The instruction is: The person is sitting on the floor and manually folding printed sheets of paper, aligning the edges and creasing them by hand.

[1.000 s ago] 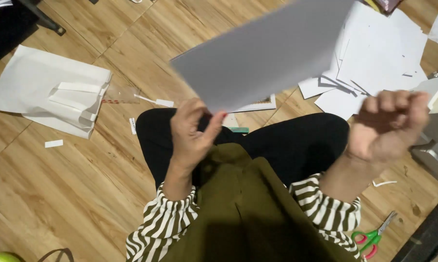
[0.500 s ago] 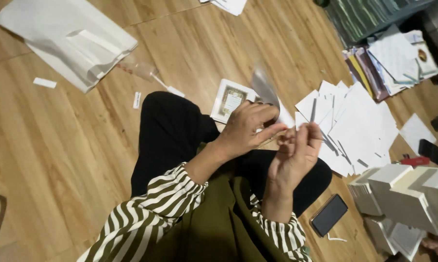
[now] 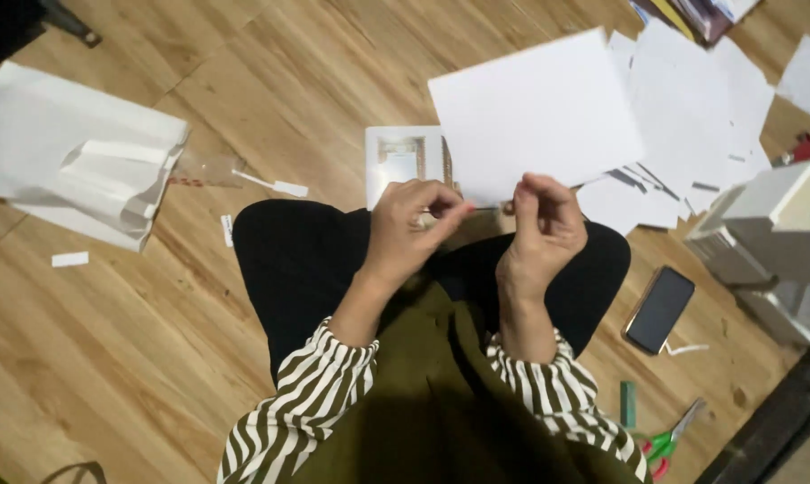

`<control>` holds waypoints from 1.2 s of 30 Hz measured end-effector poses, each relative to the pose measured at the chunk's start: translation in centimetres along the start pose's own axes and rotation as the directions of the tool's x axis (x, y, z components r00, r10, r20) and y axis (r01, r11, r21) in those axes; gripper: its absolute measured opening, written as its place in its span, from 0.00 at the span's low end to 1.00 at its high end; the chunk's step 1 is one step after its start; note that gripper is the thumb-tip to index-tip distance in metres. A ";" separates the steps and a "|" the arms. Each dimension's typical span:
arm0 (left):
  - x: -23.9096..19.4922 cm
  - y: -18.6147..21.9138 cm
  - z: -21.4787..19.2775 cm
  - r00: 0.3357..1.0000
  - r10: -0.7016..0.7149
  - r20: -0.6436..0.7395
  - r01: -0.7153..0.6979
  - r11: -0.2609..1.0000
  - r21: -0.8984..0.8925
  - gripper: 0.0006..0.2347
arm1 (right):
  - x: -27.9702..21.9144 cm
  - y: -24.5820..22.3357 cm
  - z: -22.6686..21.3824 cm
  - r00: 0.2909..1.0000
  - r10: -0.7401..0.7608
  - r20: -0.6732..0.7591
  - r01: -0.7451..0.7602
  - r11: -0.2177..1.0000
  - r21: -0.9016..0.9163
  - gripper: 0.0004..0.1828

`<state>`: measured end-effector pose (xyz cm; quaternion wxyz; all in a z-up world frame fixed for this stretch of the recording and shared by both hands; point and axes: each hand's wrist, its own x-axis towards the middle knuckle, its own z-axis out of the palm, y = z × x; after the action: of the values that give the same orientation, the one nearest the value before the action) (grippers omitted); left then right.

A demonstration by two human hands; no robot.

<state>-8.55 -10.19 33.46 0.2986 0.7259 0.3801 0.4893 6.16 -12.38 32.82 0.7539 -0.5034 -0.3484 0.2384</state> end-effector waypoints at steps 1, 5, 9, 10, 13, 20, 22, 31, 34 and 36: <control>0.0 -1.3 0.0 0.997 -0.065 -0.046 0.064 0.998 -0.016 0.07 | 1.6 -0.1 -0.5 0.988 -0.148 -0.044 0.145 0.987 -0.069 0.04; -1.7 -9.3 -1.6 0.921 -0.350 -0.172 0.361 0.932 0.038 0.03 | 11.0 -0.8 -5.7 0.790 -0.610 0.060 0.595 0.740 -0.315 0.05; -3.6 -15.6 -1.0 0.884 -0.434 -0.173 0.460 0.875 0.152 0.05 | 19.0 7.6 -11.6 0.831 -0.555 -0.022 0.508 0.776 -0.375 0.08; -4.3 -17.3 -0.5 0.897 -0.424 -0.124 0.442 0.860 0.257 0.03 | 19.9 10.6 -13.2 0.950 -0.226 -0.216 0.109 0.887 -0.448 0.09; -4.7 -17.5 0.5 0.867 -0.497 0.045 0.415 0.769 0.486 0.07 | 18.4 27.2 -25.3 0.885 0.312 -0.345 -0.465 0.603 -0.648 0.14; -3.9 -18.7 5.7 0.768 -0.458 0.448 0.080 0.763 0.642 0.27 | 12.2 18.6 -9.1 0.819 0.572 -0.042 -0.223 0.250 -0.942 0.25; -4.0 -20.4 7.3 0.765 -0.432 0.477 -0.013 0.731 0.683 0.24 | 8.5 20.6 -6.8 0.776 0.628 -0.058 -0.223 0.188 -0.956 0.28; -7.5 -26.0 8.9 0.854 -0.315 0.415 -0.099 0.685 0.722 0.17 | 6.7 24.4 -4.9 0.711 0.703 0.020 -0.101 0.130 -0.986 0.20; -6.7 -24.6 8.4 0.853 -0.318 0.414 -0.093 0.688 0.720 0.15 | 6.4 24.0 -4.5 0.763 0.640 0.089 0.016 0.119 -0.993 0.17; -6.1 -24.4 8.8 0.851 -0.329 0.409 -0.081 0.687 0.722 0.15 | 6.4 22.5 -4.3 0.786 0.601 0.144 0.110 0.092 -0.990 0.15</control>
<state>-8.07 -2.89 7.86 0.1147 0.8570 0.4975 0.0702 13.42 -1.85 12.79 0.0525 -0.8322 -0.5104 0.2100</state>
